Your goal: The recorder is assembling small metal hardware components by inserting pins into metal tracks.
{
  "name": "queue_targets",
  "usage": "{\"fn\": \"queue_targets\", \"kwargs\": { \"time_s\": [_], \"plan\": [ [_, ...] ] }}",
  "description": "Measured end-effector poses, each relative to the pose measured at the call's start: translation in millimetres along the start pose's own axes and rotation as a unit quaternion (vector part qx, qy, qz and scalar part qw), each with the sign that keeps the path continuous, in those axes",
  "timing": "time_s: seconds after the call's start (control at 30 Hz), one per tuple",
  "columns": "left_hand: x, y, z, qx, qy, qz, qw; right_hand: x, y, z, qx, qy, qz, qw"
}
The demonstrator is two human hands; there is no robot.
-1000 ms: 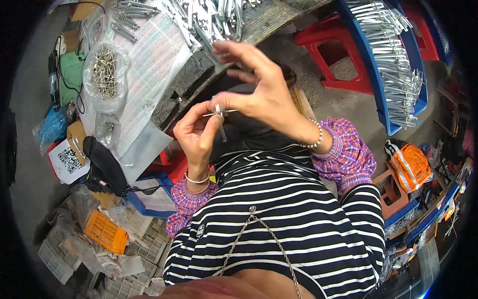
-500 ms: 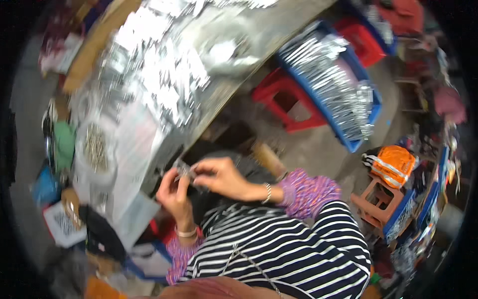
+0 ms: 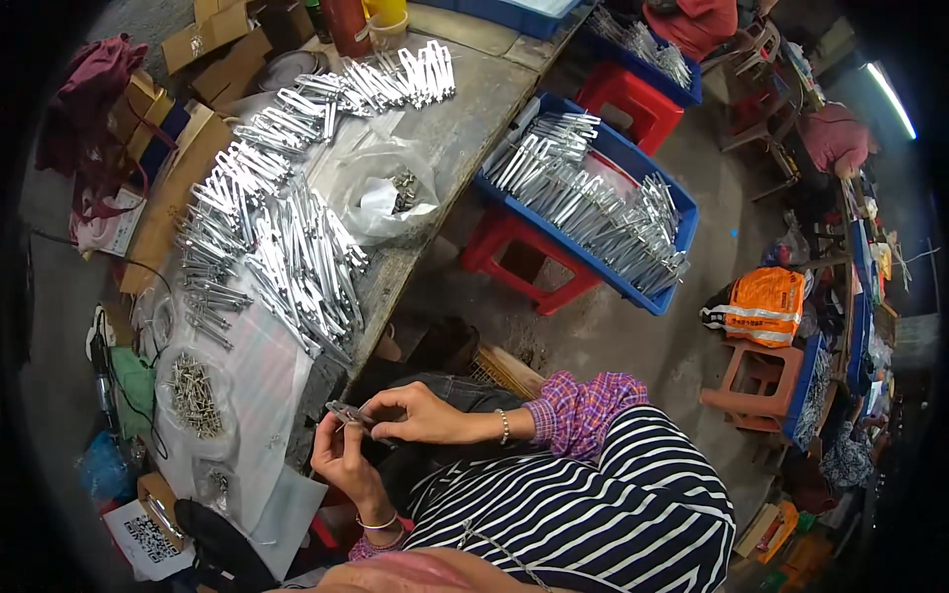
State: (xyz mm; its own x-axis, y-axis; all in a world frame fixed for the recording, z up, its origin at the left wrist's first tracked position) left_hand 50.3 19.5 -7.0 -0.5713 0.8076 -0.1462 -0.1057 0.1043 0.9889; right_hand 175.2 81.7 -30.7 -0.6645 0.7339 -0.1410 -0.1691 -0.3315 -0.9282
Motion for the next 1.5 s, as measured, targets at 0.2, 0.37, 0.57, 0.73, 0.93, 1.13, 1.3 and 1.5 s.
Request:
{"fn": "queue_targets", "kwargs": {
  "time_s": [0.2, 0.37, 0.57, 0.73, 0.93, 1.13, 1.3, 1.5],
  "plan": [
    [3.6, -3.5, -4.8, 0.001, 0.016, 0.001, 1.000, 1.8, 7.9, 0.5, 0.001, -0.009, 0.018, 1.000],
    [4.0, -7.1, -5.7, 0.000, -0.003, -0.009, 1.000, 1.3, 4.6, -0.1, 0.004, -0.026, 0.052, 0.998],
    [5.4, -8.6, -5.7, -0.004, -0.010, -0.011, 1.000, 3.6, 5.2, -0.4, -0.017, -0.030, 0.065, 0.997],
    [7.7, -8.1, -4.7, -0.006, -0.016, -0.022, 1.000, 4.5, 4.6, -0.1, 0.003, -0.026, 0.086, 0.996],
    [7.8, -9.3, -4.0, -0.017, -0.016, -0.027, 0.999, 4.7, 3.9, 1.1, 0.005, -0.004, 0.056, 0.998],
    [3.7, -9.9, -5.7, -0.009, -0.015, -0.038, 0.999, 1.1, 4.8, 2.9, 0.006, -0.002, 0.060, 0.998],
    [2.3, -15.8, -14.3, 0.033, 0.007, -0.044, 0.998, 1.2, 13.1, 4.1, 0.024, -0.002, 0.068, 0.997],
    [10.8, -6.0, -4.3, 0.006, -0.033, -0.045, 0.998, 1.6, 3.2, -1.8, 0.028, 0.002, 0.096, 0.995]
  ]
}}
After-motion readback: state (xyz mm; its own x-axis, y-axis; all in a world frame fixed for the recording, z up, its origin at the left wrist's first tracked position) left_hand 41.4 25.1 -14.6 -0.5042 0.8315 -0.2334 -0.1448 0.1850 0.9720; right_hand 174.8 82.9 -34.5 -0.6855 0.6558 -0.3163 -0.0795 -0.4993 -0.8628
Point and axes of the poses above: each hand's wrist, its own x-axis towards the middle knuckle, its own z-axis out of the palm, y = z × x, the point moved 2 cm from there along x, towards the middle knuckle, and after that the axes turned 5 degrees about x, right-handed, at the moved point
